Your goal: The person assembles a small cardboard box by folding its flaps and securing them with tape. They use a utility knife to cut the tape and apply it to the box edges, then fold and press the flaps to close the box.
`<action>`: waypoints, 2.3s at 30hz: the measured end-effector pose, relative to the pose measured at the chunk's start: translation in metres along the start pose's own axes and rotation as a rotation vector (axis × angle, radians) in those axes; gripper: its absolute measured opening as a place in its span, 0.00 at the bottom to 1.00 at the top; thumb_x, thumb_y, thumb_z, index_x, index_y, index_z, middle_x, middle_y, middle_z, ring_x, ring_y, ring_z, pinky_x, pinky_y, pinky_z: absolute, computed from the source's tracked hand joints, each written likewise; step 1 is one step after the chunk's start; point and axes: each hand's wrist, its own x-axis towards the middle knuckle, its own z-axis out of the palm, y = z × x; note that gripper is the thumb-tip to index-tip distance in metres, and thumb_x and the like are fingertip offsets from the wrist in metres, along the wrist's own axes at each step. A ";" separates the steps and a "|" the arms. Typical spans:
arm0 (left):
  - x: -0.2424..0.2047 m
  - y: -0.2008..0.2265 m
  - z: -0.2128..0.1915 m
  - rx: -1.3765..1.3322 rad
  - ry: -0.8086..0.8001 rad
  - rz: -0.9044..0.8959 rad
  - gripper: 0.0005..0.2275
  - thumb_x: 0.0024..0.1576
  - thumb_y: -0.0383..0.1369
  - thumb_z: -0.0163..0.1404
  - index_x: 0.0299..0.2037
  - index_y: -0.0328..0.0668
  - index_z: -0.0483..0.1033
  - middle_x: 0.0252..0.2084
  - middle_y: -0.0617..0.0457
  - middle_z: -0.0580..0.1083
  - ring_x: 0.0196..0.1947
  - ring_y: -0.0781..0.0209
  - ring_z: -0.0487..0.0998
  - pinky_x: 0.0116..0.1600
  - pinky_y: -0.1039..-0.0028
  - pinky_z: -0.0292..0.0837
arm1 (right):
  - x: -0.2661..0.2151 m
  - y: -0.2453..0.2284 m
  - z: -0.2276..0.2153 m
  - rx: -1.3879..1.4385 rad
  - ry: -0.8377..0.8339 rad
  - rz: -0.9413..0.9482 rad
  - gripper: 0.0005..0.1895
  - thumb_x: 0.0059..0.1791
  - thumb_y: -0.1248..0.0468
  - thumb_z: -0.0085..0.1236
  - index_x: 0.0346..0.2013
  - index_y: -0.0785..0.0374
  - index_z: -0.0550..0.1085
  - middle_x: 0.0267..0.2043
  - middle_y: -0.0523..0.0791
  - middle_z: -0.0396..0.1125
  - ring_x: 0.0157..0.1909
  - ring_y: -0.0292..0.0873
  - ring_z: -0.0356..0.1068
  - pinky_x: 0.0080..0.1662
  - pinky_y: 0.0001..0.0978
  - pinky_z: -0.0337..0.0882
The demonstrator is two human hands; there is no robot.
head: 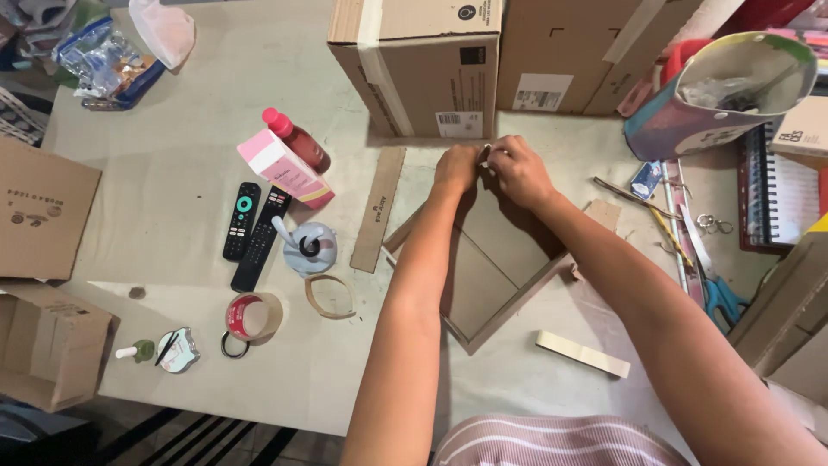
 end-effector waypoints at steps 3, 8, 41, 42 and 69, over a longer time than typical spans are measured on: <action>-0.011 -0.002 -0.004 -0.040 0.011 0.037 0.05 0.55 0.24 0.53 0.38 0.39 0.82 0.34 0.34 0.80 0.43 0.32 0.83 0.49 0.48 0.81 | 0.013 -0.022 -0.041 0.381 0.092 0.148 0.04 0.49 0.75 0.57 0.34 0.65 0.71 0.48 0.48 0.65 0.54 0.58 0.70 0.48 0.44 0.76; 0.006 -0.027 0.020 0.160 -0.181 -0.126 0.10 0.58 0.30 0.51 0.45 0.54 0.84 0.44 0.42 0.82 0.50 0.40 0.82 0.51 0.50 0.80 | 0.014 0.001 -0.065 1.015 -0.003 0.844 0.06 0.52 0.71 0.61 0.39 0.65 0.71 0.56 0.49 0.66 0.57 0.50 0.72 0.53 0.42 0.76; -0.211 0.097 0.140 -0.157 0.588 -0.052 0.14 0.61 0.24 0.49 0.56 0.28 0.69 0.51 0.33 0.72 0.51 0.34 0.74 0.55 0.51 0.73 | -0.137 -0.087 -0.139 1.172 -0.036 1.233 0.12 0.47 0.73 0.64 0.39 0.54 0.73 0.33 0.37 0.71 0.36 0.34 0.74 0.38 0.19 0.73; -0.202 0.080 0.157 -0.314 0.566 -0.103 0.13 0.62 0.24 0.48 0.56 0.29 0.69 0.46 0.34 0.73 0.49 0.33 0.76 0.54 0.52 0.73 | -0.140 -0.088 -0.125 1.137 -0.098 1.193 0.14 0.44 0.72 0.68 0.39 0.56 0.73 0.32 0.37 0.71 0.33 0.33 0.75 0.35 0.19 0.76; -0.149 0.038 0.183 -0.615 0.536 -0.691 0.12 0.52 0.43 0.63 0.45 0.60 0.80 0.42 0.63 0.81 0.47 0.66 0.82 0.51 0.77 0.78 | -0.136 -0.094 -0.024 0.829 0.164 1.361 0.09 0.44 0.65 0.73 0.35 0.59 0.79 0.27 0.42 0.69 0.27 0.35 0.69 0.28 0.26 0.72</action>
